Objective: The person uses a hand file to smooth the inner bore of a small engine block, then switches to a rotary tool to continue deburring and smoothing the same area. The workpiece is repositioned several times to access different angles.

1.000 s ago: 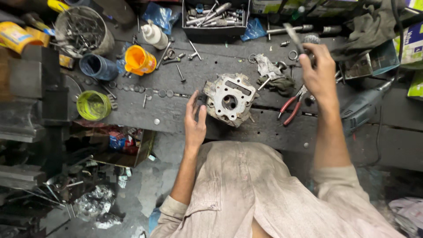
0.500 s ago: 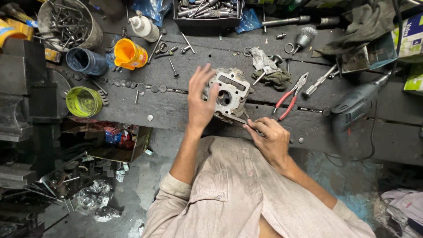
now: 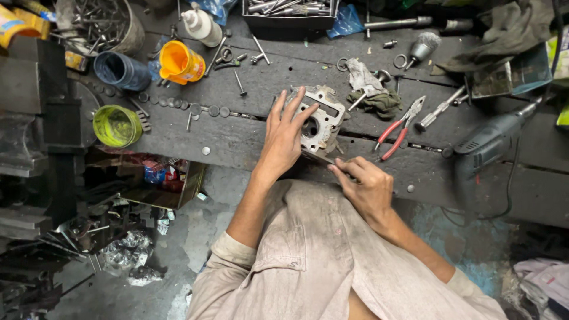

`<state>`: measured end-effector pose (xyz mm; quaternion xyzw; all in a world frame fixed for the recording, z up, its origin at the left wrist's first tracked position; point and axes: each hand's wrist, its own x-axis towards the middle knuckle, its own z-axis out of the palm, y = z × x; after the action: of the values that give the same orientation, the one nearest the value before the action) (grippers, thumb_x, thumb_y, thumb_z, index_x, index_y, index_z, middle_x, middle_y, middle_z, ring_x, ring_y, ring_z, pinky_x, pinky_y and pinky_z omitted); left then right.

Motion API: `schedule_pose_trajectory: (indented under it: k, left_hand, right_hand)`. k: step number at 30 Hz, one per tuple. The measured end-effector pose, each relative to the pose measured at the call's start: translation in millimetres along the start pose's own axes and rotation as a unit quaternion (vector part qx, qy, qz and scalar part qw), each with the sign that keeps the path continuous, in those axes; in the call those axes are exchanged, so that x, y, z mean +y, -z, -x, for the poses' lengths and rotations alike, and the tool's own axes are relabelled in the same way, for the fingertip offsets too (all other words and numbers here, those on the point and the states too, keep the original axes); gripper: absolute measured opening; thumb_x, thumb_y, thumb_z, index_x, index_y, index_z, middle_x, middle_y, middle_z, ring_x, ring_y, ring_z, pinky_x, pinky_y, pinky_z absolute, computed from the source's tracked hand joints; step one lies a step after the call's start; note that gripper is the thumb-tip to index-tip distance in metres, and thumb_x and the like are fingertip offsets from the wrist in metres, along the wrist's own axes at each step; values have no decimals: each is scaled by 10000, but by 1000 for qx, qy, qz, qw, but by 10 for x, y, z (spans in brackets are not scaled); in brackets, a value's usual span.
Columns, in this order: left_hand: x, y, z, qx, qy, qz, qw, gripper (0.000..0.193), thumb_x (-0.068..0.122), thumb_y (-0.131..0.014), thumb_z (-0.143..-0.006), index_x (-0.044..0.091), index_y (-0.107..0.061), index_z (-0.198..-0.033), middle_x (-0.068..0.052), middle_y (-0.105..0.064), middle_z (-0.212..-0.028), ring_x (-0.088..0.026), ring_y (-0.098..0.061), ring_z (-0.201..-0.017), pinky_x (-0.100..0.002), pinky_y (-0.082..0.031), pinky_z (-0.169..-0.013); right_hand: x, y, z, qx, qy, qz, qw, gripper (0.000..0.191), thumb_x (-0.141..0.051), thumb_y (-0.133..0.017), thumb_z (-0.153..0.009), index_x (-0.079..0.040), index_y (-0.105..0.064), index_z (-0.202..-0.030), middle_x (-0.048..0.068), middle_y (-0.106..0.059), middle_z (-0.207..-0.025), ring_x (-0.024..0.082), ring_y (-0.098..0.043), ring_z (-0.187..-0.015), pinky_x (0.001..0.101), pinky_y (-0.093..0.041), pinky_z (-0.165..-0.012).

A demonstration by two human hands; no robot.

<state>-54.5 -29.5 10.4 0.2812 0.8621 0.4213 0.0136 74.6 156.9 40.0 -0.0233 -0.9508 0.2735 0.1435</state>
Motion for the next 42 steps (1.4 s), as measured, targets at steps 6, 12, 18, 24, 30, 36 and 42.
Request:
schedule_pose_trajectory:
  k: [6,12,18,24,30,36,42]
  left_hand:
    - [-23,-37,11,15,-4,12,1000,559,-82,-554,-941,175,-609,-1435,-60,-356,-1671,-394,-273,-1560,-501,-265,-1280]
    - [-46,-39,10,12,-12,17,1000,533,-75,-565,-952,159,-612,-1429,-70,-371,-1662,-401,-275,-1556,-498,-269,-1266]
    - [-69,-90,1,43,-19,21,999,495,-74,-562,-951,154,-638,-1384,-70,-422,-1636,-390,-299,-1551,-495,-275,-1263]
    - [-126,-161,13,93,-18,72,993,432,-75,-564,-974,160,-668,-1321,-55,-522,-1579,-360,-382,-1539,-468,-305,-1280]
    - [-149,-324,88,233,93,180,951,295,12,-603,-972,71,-655,-1257,-135,-573,-1499,-324,-490,-1445,-429,-366,-1228]
    - [-120,-510,-42,307,211,345,862,291,178,-468,-1084,51,-576,-1322,-137,-629,-1382,-253,-570,-1324,-368,-416,-1151]
    - [-393,-256,-484,204,116,239,942,333,197,-464,-1121,16,-665,-1315,-129,-736,-1243,-255,-688,-1199,-373,-492,-1069]
  right_hand:
    - [102,70,-95,14,-66,-33,997,140,-197,-854,-926,-77,-791,-893,49,-768,-852,161,-682,-601,307,-508,-519]
    - [107,104,-128,40,-59,-3,997,175,-215,-846,-938,-66,-807,-1022,85,-744,-882,188,-694,-678,321,-532,-592]
    - [133,115,-172,21,2,-39,999,124,-220,-837,-903,-105,-801,-931,53,-766,-866,164,-716,-667,300,-543,-560]
    - [93,177,-211,-18,18,33,999,180,-238,-861,-853,-80,-827,-934,103,-696,-709,230,-662,-584,367,-517,-532]
    - [230,140,-225,50,-30,17,998,184,-252,-841,-937,-73,-801,-943,82,-705,-751,190,-659,-606,344,-524,-562]
    - [563,284,-551,76,-78,52,993,253,-294,-878,-928,-60,-793,-882,97,-756,-826,221,-685,-627,366,-521,-580]
    - [820,500,-713,53,-118,-67,989,195,-204,-835,-936,-52,-789,-1049,99,-748,-945,210,-721,-769,347,-569,-645]
